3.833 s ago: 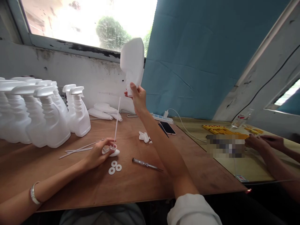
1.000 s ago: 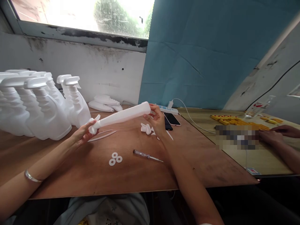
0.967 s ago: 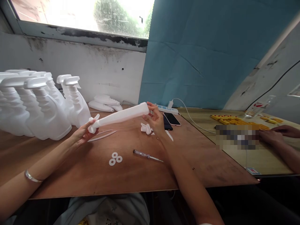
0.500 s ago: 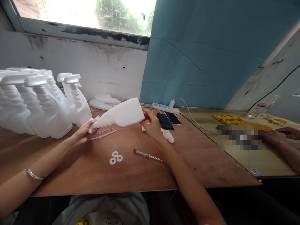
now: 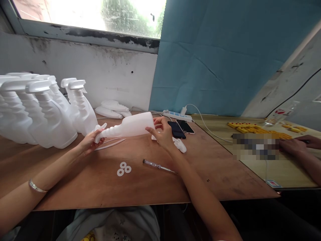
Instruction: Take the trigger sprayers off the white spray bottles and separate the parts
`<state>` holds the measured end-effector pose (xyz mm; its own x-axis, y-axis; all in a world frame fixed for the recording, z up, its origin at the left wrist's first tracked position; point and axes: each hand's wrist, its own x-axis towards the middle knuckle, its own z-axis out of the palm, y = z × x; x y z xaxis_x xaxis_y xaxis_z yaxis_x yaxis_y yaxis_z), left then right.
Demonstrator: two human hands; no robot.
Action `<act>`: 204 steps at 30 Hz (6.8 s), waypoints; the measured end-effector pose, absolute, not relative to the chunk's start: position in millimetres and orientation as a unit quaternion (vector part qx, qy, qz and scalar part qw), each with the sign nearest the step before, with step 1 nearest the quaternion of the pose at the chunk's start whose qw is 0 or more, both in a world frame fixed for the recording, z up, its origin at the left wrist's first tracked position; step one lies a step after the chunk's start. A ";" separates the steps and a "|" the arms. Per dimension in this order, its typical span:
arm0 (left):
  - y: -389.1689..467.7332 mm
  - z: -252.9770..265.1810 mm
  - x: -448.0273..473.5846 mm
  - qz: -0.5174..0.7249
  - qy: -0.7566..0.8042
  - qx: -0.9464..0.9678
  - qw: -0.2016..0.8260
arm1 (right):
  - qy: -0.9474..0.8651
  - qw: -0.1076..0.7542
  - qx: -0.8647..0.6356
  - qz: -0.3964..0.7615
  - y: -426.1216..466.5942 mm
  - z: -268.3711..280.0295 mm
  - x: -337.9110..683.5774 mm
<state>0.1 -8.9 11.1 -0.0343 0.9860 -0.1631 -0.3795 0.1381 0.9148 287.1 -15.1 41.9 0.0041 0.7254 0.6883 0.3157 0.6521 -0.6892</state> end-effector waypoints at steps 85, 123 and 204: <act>-49.5 16.4 18.0 0.624 0.462 0.609 0.163 | -0.859 0.291 -0.250 -0.339 -39.2 33.0 189.4; -28.2 38.9 -29.1 0.039 0.686 0.727 -0.016 | -0.686 0.570 -0.446 0.076 90.7 99.2 78.3; -42.0 -1.2 20.3 0.254 0.282 0.917 0.127 | -0.815 0.354 -0.345 0.301 -34.5 -13.3 221.1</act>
<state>20.3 -42.0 -1.2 0.7125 0.5803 0.3944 0.4518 -0.8095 0.3749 221.1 -34.5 -13.3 -0.5101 0.7764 0.3701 0.3503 0.5806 -0.7350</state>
